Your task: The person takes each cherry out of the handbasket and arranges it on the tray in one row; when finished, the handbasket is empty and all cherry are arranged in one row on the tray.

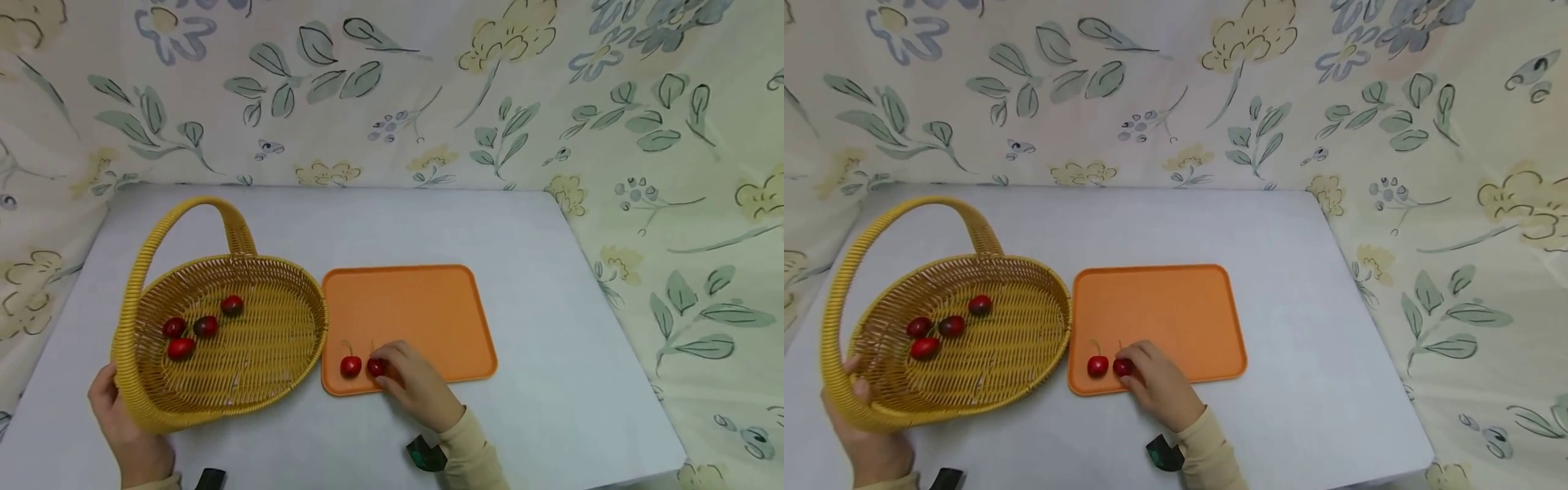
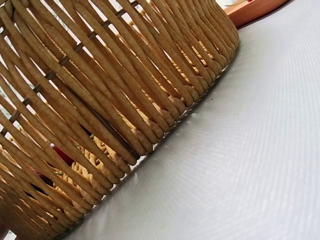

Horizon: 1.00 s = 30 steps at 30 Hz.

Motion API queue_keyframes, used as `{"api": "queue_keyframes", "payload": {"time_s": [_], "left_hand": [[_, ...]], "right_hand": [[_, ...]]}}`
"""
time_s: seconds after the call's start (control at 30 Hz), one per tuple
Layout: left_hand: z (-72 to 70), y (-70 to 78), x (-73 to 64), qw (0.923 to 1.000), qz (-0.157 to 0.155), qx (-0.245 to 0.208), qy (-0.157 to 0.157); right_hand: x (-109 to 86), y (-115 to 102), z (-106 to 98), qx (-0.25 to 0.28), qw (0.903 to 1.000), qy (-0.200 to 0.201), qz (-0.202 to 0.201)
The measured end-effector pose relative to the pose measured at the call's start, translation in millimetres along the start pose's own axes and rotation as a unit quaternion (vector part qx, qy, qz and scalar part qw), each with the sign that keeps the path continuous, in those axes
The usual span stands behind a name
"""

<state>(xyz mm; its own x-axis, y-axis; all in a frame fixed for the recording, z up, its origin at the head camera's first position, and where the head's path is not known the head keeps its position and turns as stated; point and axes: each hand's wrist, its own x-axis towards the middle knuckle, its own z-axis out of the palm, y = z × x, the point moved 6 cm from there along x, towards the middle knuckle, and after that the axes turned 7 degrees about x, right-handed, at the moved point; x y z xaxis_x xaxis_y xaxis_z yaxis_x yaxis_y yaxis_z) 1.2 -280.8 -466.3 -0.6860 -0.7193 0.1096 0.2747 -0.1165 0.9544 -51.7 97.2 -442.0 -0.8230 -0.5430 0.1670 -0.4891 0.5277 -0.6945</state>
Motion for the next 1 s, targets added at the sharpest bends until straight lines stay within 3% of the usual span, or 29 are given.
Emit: {"api": "queue_keyframes", "payload": {"time_s": [0.33, 0.63, 0.87, 1.0], "left_hand": [[3.4, 0.8, 1.2, 0.9994, 0.014, -0.027, -0.017], [3.0, -0.3, 1.9, 0.9999, 0.001, -0.015, -0.006], [-0.3, -1.5, 0.2, 0.9991, -0.019, 0.038, 0.010], [-0.1, -2.3, -0.4, 0.9990, -0.019, 0.039, 0.013]], "right_hand": [[2.4, 2.3, 7.9, -0.041, 0.9988, 0.015, -0.023], [3.3, 1.4, 8.6, -0.055, 0.9984, 0.009, -0.011], [1.7, 1.8, 10.6, -0.051, 0.9987, 0.005, -0.007], [0.5, 1.4, 8.9, -0.050, 0.9987, -0.002, -0.001]]}}
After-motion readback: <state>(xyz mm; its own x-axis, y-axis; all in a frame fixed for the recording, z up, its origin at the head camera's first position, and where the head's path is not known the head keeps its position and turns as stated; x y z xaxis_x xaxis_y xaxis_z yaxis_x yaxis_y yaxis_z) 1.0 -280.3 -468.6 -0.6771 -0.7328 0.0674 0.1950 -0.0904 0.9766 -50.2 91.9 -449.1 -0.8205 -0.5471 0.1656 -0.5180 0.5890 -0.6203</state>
